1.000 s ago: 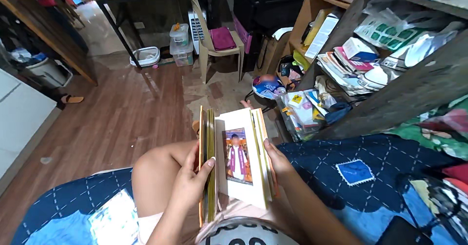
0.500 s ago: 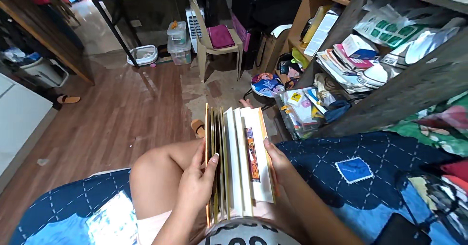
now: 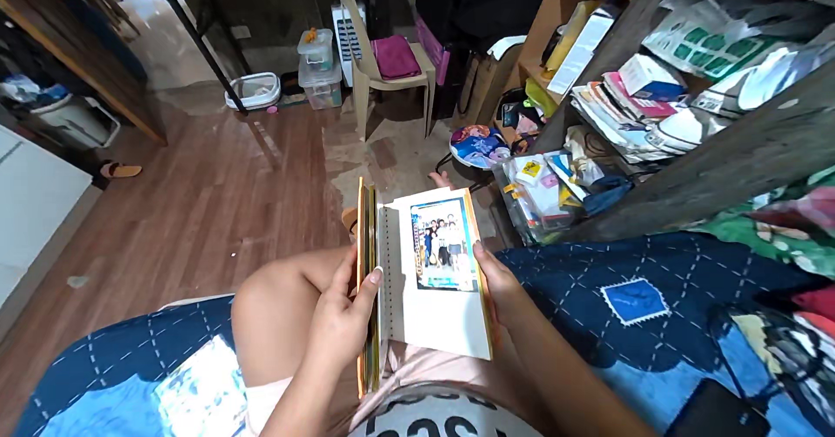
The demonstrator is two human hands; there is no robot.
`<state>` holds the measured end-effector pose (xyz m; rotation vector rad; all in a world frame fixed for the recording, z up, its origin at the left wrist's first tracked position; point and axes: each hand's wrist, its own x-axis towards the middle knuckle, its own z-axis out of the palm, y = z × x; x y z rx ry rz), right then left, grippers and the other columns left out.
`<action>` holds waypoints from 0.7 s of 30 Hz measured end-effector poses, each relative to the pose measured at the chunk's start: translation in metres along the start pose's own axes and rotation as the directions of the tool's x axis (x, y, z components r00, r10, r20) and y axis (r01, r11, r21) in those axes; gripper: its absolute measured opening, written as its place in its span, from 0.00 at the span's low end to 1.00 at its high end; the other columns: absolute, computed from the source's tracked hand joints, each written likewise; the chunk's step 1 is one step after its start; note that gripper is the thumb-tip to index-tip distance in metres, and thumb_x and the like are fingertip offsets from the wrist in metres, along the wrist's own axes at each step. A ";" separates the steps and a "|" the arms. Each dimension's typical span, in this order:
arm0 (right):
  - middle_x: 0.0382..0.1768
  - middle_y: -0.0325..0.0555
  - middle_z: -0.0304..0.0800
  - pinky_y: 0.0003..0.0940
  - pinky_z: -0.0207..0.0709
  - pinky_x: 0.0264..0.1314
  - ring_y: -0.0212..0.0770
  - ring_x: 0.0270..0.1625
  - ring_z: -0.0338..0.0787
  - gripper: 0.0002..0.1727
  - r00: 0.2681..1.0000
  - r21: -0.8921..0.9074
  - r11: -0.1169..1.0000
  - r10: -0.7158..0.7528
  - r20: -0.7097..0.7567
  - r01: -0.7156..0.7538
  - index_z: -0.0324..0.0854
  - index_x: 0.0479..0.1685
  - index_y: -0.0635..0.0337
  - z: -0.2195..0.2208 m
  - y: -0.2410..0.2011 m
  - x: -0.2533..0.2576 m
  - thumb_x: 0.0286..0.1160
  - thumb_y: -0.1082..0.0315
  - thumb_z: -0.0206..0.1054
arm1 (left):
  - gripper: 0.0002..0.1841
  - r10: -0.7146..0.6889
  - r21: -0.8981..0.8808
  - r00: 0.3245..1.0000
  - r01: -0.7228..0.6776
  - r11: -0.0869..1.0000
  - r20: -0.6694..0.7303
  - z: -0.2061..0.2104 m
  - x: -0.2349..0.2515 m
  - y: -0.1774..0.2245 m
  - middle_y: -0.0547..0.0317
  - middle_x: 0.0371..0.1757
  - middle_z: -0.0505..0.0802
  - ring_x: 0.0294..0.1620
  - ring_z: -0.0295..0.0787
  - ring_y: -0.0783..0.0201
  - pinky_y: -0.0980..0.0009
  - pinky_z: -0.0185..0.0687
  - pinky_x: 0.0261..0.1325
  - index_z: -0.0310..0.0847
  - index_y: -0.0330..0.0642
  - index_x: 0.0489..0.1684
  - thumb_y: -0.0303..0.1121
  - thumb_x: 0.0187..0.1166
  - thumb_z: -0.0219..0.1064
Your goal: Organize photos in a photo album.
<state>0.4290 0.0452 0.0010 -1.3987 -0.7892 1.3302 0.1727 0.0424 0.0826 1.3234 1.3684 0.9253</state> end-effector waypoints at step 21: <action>0.63 0.50 0.88 0.35 0.87 0.62 0.35 0.60 0.91 0.31 0.999 0.025 0.999 0.046 -0.029 -0.045 0.64 0.83 0.61 0.001 -0.003 -0.001 0.94 0.48 0.44 | 0.29 0.061 0.214 0.998 -0.057 0.975 -0.016 -0.010 -0.010 -0.004 0.59 0.61 0.92 0.56 0.90 0.76 0.71 0.85 0.64 0.65 0.45 0.87 0.45 0.89 0.56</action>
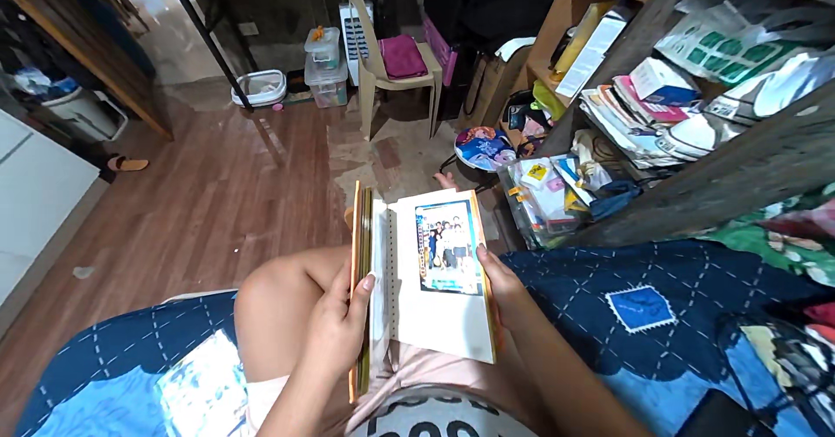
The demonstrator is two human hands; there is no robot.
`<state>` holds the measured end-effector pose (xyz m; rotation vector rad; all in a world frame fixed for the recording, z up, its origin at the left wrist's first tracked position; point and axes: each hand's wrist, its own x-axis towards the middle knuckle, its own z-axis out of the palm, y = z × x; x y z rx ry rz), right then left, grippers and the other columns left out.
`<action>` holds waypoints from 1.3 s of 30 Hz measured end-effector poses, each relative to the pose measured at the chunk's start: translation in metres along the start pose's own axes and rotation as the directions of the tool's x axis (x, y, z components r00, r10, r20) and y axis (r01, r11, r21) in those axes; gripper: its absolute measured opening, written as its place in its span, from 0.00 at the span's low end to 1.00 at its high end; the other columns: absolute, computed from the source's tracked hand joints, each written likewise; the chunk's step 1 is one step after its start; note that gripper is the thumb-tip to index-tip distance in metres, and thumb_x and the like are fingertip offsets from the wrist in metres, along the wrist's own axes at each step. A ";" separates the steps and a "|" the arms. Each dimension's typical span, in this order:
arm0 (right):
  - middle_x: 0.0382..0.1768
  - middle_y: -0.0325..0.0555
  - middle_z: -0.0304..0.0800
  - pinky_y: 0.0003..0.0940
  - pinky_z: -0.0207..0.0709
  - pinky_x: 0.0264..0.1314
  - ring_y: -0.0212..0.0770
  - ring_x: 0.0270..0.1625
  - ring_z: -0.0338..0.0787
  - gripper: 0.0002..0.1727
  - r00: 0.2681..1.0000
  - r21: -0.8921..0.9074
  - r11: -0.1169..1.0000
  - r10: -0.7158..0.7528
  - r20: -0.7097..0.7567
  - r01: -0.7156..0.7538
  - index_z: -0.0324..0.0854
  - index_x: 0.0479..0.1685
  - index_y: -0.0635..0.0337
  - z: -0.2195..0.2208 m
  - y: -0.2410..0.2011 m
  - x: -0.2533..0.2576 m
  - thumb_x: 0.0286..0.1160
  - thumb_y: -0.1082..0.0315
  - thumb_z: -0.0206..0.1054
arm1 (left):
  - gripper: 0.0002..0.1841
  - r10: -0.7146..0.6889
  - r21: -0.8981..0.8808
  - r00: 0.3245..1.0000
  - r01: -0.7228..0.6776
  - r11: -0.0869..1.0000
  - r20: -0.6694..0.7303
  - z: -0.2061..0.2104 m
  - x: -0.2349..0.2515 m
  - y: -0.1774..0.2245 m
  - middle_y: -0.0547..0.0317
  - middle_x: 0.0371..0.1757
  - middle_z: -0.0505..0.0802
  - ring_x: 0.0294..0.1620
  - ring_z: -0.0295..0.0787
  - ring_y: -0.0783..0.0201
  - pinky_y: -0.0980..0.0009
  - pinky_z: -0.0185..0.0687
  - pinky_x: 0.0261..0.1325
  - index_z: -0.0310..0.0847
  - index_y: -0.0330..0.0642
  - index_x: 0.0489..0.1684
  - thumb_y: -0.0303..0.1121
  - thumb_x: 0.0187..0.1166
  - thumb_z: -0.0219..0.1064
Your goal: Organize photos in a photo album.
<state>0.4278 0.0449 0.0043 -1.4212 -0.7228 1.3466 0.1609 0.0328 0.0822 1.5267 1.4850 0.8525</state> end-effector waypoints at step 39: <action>0.58 0.51 0.88 0.32 0.87 0.56 0.34 0.53 0.91 0.26 0.995 0.017 0.998 0.060 -0.075 -0.059 0.67 0.80 0.63 0.006 -0.006 -0.004 0.86 0.64 0.58 | 0.33 0.426 0.411 0.890 -0.332 0.849 -0.162 0.027 -0.003 0.007 0.50 0.63 0.93 0.51 0.96 0.58 0.58 0.92 0.53 0.61 0.37 0.89 0.38 0.85 0.62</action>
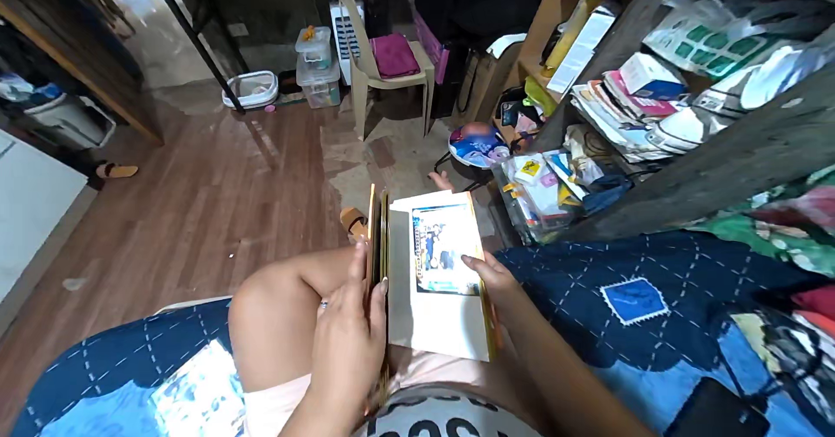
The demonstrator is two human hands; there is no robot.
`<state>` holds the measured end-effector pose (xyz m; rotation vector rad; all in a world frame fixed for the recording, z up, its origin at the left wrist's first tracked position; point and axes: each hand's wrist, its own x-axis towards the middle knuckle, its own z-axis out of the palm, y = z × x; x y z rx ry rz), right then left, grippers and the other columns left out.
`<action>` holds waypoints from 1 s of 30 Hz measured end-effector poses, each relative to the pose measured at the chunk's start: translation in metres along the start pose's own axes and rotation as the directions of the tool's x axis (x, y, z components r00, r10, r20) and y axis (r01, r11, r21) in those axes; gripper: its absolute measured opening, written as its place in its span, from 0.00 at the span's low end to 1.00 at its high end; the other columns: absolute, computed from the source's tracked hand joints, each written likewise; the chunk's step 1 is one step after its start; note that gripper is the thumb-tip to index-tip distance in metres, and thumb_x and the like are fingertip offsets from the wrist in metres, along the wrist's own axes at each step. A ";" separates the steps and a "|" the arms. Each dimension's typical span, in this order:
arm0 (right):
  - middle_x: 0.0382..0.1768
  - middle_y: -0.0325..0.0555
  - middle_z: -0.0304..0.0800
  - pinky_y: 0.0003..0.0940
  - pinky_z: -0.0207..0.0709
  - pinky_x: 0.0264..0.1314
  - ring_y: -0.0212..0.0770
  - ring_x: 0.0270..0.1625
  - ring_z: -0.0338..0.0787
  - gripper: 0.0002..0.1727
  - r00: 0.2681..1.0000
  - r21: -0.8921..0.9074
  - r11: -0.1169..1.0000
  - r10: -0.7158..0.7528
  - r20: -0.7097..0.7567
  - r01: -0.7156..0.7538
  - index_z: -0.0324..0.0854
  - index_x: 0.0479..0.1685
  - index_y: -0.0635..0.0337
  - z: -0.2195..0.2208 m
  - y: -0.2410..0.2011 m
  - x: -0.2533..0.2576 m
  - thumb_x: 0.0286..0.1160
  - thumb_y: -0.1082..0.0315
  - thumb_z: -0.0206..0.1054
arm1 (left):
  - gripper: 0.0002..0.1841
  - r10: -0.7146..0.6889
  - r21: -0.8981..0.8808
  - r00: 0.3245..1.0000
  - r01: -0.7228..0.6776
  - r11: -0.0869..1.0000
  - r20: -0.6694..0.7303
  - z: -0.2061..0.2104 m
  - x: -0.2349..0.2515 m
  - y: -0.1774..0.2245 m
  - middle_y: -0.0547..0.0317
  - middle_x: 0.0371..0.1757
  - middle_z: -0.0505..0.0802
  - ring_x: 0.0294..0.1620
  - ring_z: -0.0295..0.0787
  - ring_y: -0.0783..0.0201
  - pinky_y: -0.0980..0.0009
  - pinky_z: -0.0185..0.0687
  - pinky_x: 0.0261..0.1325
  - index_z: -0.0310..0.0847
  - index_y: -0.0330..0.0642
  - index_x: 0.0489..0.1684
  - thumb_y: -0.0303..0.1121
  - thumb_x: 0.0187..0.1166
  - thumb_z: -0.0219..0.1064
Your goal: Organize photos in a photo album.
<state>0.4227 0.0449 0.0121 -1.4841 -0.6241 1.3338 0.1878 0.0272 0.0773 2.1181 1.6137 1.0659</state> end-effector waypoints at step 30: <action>0.70 0.54 0.82 0.39 0.85 0.62 0.39 0.62 0.88 0.41 0.975 -0.049 0.999 -0.012 0.223 0.023 0.50 0.92 0.56 0.054 -0.036 -0.046 0.79 0.64 0.64 | 0.65 -0.358 -0.349 0.841 0.505 0.790 0.407 -0.014 0.000 -0.002 0.44 0.80 0.79 0.75 0.81 0.59 0.54 0.78 0.75 0.43 0.43 0.95 0.61 0.55 0.80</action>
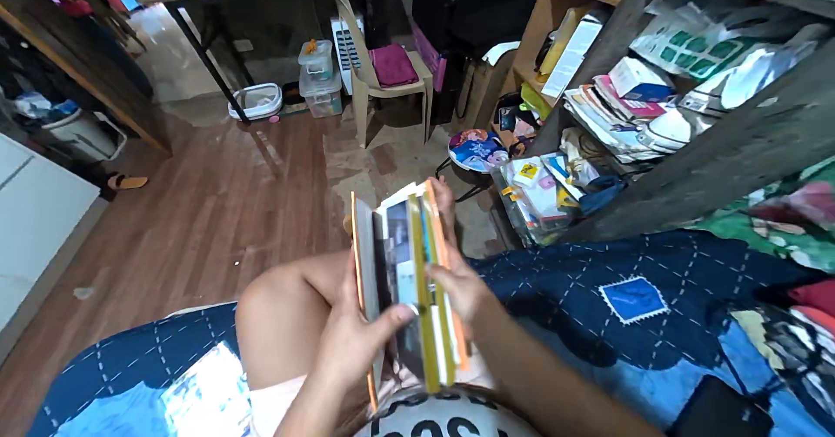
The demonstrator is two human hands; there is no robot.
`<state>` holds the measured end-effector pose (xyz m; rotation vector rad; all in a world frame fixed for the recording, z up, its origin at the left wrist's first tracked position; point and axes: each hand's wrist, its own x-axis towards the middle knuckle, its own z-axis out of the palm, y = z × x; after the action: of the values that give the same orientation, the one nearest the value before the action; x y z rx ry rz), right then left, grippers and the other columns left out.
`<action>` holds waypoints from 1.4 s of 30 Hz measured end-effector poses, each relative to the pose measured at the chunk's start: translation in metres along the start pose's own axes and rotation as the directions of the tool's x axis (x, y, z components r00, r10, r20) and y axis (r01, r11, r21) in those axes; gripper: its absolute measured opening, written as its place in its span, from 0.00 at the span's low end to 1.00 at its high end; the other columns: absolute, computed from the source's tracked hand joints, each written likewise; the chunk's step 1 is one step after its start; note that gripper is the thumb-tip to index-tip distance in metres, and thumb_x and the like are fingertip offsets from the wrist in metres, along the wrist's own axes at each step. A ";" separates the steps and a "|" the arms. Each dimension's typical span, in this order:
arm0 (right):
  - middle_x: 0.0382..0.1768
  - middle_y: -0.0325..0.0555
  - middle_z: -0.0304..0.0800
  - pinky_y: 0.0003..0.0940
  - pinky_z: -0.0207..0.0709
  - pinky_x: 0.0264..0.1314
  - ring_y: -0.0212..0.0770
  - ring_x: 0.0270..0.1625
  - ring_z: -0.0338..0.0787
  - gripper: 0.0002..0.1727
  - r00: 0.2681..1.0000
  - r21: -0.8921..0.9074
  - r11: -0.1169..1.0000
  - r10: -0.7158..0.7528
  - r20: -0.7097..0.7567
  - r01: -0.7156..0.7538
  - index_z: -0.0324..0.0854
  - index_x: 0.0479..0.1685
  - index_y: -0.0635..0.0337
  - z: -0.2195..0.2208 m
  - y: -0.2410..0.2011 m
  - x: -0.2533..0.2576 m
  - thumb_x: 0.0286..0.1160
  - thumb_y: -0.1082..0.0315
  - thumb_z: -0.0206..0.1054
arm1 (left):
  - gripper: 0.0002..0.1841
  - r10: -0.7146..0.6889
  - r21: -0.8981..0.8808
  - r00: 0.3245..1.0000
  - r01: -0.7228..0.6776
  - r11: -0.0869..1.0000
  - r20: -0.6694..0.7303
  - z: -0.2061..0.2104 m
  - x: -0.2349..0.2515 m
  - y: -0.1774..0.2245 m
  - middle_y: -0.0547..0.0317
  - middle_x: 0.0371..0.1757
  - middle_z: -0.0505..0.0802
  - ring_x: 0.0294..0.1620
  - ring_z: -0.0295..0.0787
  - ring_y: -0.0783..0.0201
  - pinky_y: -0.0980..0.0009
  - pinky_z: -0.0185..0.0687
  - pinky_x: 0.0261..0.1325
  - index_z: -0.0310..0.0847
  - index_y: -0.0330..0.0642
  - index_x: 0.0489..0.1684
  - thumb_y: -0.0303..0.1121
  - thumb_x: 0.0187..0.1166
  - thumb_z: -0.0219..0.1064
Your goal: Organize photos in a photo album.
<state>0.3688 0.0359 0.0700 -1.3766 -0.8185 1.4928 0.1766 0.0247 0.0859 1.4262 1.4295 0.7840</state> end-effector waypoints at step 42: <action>0.73 0.49 0.79 0.25 0.82 0.63 0.29 0.64 0.86 0.30 0.995 -0.079 0.994 -0.078 -0.058 0.073 0.57 0.89 0.60 -0.050 -0.009 0.006 0.86 0.72 0.52 | 0.34 0.548 0.830 0.765 -0.517 0.209 0.339 -0.022 -0.043 -0.111 0.54 0.87 0.74 0.87 0.68 0.45 0.29 0.56 0.81 0.80 0.64 0.78 0.62 0.68 0.69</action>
<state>0.4197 0.0390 0.0688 -1.4252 -0.8876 1.3675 0.1099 -0.0267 -0.0004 2.9229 1.4034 0.3596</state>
